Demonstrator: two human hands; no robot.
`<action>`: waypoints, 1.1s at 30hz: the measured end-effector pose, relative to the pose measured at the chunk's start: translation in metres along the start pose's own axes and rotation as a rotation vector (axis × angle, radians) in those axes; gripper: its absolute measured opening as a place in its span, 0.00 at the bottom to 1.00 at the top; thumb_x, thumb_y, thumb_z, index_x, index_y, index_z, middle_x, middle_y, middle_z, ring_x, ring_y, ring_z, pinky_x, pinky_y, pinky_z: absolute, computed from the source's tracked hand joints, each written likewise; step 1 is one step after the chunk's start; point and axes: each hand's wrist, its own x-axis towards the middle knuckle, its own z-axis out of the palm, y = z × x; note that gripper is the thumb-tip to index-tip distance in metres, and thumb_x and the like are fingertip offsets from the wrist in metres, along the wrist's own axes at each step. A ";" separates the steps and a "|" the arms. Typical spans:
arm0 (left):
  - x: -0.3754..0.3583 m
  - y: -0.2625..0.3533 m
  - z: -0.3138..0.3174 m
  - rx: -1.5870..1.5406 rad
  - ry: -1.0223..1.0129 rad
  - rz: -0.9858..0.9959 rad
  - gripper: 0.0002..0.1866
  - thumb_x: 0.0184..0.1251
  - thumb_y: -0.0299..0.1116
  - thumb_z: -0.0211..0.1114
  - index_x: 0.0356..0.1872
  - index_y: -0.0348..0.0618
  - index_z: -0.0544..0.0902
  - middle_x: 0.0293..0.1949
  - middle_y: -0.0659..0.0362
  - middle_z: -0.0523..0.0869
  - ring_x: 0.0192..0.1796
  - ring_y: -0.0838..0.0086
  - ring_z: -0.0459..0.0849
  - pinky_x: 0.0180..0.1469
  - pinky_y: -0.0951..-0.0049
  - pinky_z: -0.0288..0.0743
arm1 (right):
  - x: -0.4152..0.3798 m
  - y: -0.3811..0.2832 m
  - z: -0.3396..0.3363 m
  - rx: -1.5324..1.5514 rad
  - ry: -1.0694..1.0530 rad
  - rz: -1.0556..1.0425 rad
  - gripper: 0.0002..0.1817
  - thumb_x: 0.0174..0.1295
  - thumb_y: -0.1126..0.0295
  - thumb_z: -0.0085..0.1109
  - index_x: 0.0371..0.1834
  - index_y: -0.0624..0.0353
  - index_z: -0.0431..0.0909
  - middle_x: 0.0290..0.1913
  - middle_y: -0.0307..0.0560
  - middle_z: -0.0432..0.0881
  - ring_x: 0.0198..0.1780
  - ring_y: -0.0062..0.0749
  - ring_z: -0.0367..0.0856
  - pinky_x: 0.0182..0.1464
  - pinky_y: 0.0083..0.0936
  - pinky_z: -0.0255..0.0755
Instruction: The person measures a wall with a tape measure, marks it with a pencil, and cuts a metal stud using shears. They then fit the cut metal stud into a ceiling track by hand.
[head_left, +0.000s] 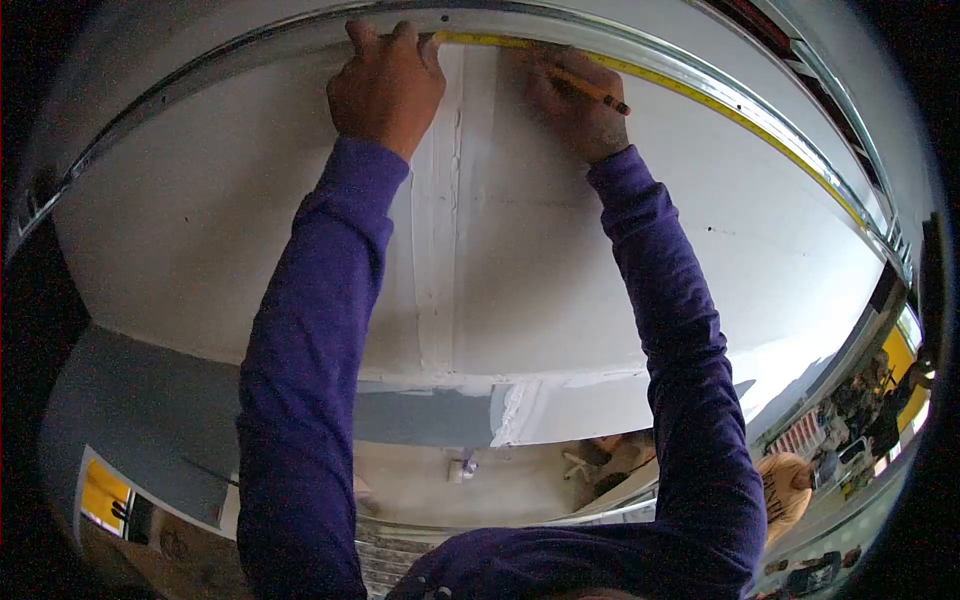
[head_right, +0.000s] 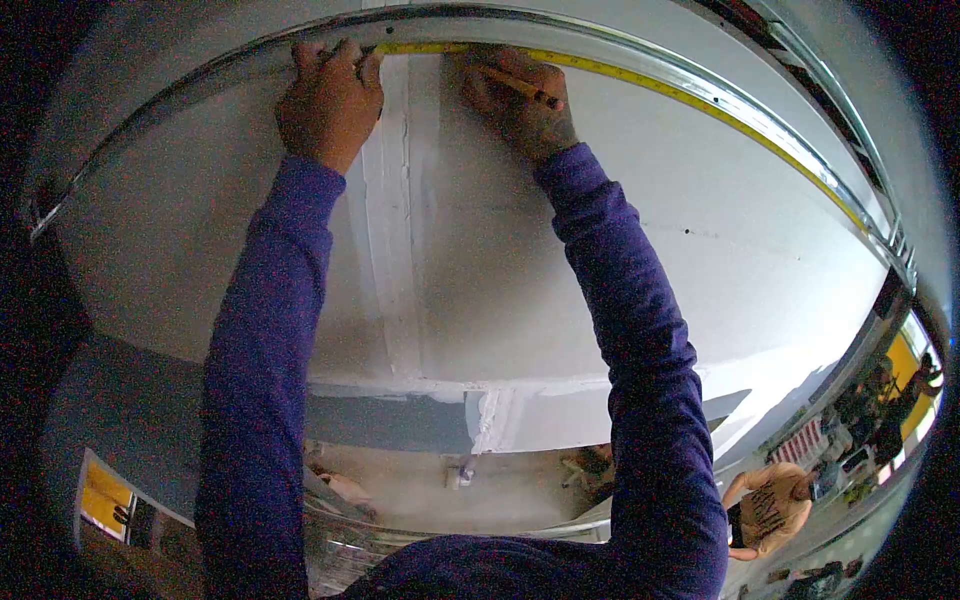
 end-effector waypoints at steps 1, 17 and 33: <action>0.000 -0.002 0.002 -0.004 0.036 0.032 0.17 0.66 0.50 0.56 0.41 0.49 0.81 0.46 0.49 0.76 0.43 0.52 0.82 0.43 0.50 0.79 | -0.001 -0.001 0.001 0.061 0.024 -0.018 0.11 0.59 0.70 0.62 0.44 0.58 0.82 0.39 0.47 0.86 0.40 0.36 0.85 0.44 0.28 0.79; 0.000 -0.013 -0.005 -0.011 0.036 0.130 0.18 0.64 0.51 0.60 0.43 0.50 0.82 0.53 0.49 0.77 0.47 0.54 0.82 0.45 0.52 0.79 | -0.013 0.014 -0.012 0.228 0.065 0.033 0.08 0.60 0.70 0.60 0.39 0.62 0.80 0.38 0.48 0.84 0.40 0.32 0.83 0.46 0.27 0.75; 0.087 -0.444 -0.017 0.409 0.019 0.450 0.20 0.56 0.45 0.66 0.50 0.54 0.81 0.54 0.58 0.79 0.58 0.58 0.74 0.57 0.55 0.71 | -0.013 -0.068 0.090 0.157 -0.121 -0.037 0.06 0.56 0.75 0.62 0.36 0.61 0.81 0.36 0.47 0.82 0.39 0.36 0.80 0.46 0.30 0.75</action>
